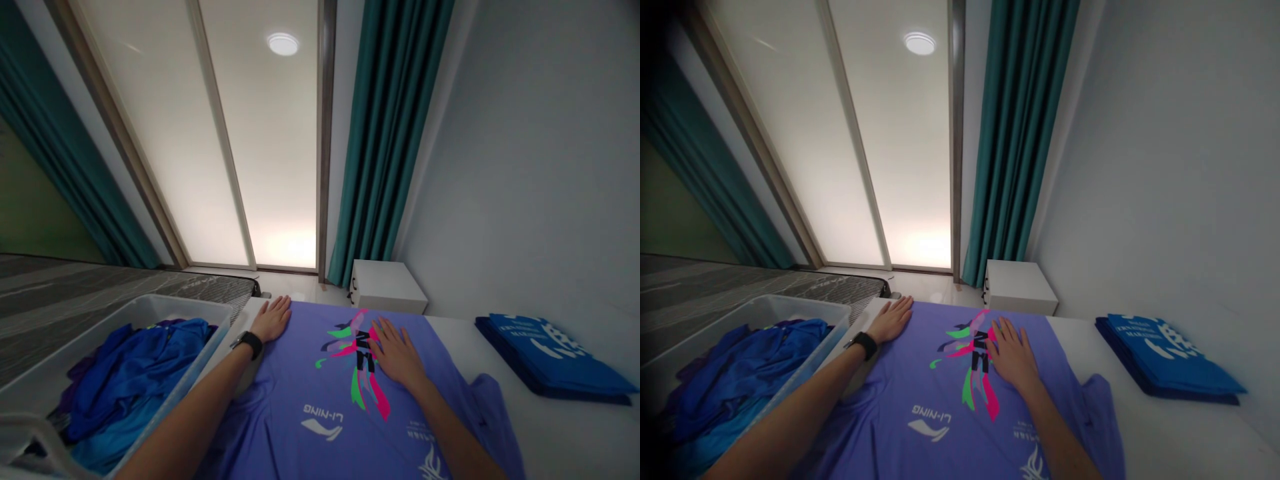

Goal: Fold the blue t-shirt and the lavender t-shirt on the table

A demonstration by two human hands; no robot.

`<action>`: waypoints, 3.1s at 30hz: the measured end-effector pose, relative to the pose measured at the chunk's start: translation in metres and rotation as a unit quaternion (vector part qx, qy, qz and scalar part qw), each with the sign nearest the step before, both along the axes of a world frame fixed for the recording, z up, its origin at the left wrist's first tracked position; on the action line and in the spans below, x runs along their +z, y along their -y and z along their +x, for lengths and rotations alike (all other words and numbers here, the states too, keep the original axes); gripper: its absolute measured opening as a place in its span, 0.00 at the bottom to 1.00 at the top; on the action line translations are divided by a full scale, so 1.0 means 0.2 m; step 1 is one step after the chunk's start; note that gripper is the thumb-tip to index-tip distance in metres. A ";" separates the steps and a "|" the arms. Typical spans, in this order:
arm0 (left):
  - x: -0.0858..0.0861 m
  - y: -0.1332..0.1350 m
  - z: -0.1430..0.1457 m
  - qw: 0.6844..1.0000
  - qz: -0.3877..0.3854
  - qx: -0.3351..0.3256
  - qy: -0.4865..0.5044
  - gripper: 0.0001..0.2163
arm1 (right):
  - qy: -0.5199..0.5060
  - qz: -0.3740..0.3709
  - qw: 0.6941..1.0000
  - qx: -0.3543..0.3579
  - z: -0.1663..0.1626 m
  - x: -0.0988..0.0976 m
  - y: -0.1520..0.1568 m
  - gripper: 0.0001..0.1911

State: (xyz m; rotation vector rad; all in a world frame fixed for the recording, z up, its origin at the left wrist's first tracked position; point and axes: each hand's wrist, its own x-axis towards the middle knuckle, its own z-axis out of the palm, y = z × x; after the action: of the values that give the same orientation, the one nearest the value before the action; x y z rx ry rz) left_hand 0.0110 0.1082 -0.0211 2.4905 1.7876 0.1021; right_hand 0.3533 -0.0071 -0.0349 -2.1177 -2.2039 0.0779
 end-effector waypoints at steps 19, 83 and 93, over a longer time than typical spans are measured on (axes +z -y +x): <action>0.03 0.09 -0.05 0.987 0.012 -0.157 0.005 0.26 | 0.002 -0.005 1.000 -0.005 0.01 -0.02 0.00 0.33; 0.01 -0.05 0.06 0.999 0.022 0.043 0.021 0.23 | 0.002 -0.004 1.000 0.021 0.09 -0.01 0.00 0.33; 0.00 -0.03 0.05 0.999 0.034 -0.019 0.013 0.25 | 0.006 0.009 1.000 0.019 0.09 -0.03 0.01 0.32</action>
State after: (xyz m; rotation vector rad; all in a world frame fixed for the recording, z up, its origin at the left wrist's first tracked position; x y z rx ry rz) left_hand 0.0215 0.1148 -0.0216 2.5551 1.7557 0.1947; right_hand 0.3714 -0.0082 -0.0418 -2.0738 -2.2430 0.0464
